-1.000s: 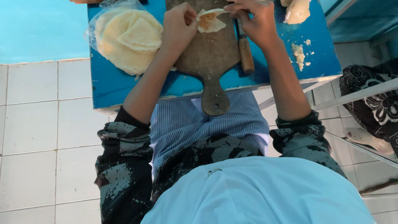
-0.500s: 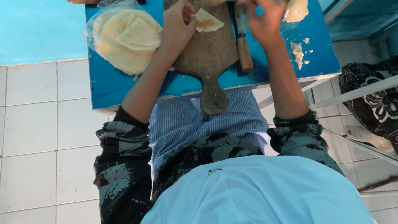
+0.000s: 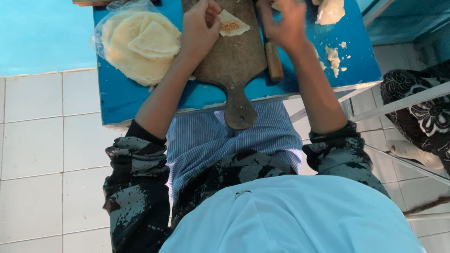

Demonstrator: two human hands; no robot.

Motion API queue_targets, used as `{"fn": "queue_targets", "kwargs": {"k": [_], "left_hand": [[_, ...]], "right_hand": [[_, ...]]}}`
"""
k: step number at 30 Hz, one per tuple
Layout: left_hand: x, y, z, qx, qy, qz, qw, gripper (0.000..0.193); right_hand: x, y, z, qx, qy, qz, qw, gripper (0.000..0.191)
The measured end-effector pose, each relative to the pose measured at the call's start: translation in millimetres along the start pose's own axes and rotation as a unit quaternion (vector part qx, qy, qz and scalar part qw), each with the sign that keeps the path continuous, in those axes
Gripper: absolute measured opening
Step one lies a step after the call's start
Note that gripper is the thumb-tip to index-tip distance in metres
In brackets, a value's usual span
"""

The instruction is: The person sits at a low table and folds thin dough wrappers around a spoonful of filling, pinching the edges closed to form filled triangular pastries one at a time, placing each finished piece on the cutting board. They occasionally reach into a plastic bag for more dough pieces and use a spoon to add filling.

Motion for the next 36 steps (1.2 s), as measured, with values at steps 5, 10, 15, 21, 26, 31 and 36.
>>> {"fn": "queue_targets", "kwargs": {"k": [5,10,15,21,26,31,36], "left_hand": [[-28.6,86.1,18.2,-0.010,0.008,0.004,1.000,0.016],[-40.6,154.2,0.7,-0.018,0.018,0.006,1.000,0.016],[-53.2,192.2,35.0,-0.004,0.021,0.007,1.000,0.017],[-65.7,251.1,59.9,0.006,0.016,0.006,1.000,0.017],[-60.8,280.1,53.2,-0.003,0.027,0.010,1.000,0.016],[-73.2,307.2,40.3,0.004,0.043,0.015,0.999,0.015],[-81.6,344.9,30.4,0.006,0.067,0.049,0.997,0.014]], "right_hand": [[60.9,73.1,51.1,-0.151,-0.019,0.123,0.981,0.081],[78.3,136.6,85.7,-0.118,-0.020,0.176,0.977,0.087],[115.3,172.8,80.9,-0.109,-0.035,0.172,0.978,0.086],[142.1,224.5,98.7,-0.112,-0.025,0.176,0.978,0.083],[122.6,251.8,96.2,-0.055,-0.023,0.120,0.991,0.071],[117.0,273.9,111.0,-0.016,-0.003,0.151,0.988,0.067],[119.3,304.0,138.4,0.026,-0.062,0.165,0.984,0.054]]}}
Point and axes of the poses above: each hand's wrist, its own y-axis away from the middle knuckle, its own x-axis out of the palm, z = x × y, the point moved 1 cm from there along -y, towards the middle knuckle, and after that the axes turned 11 degrees about y, right-handed, at the moved point
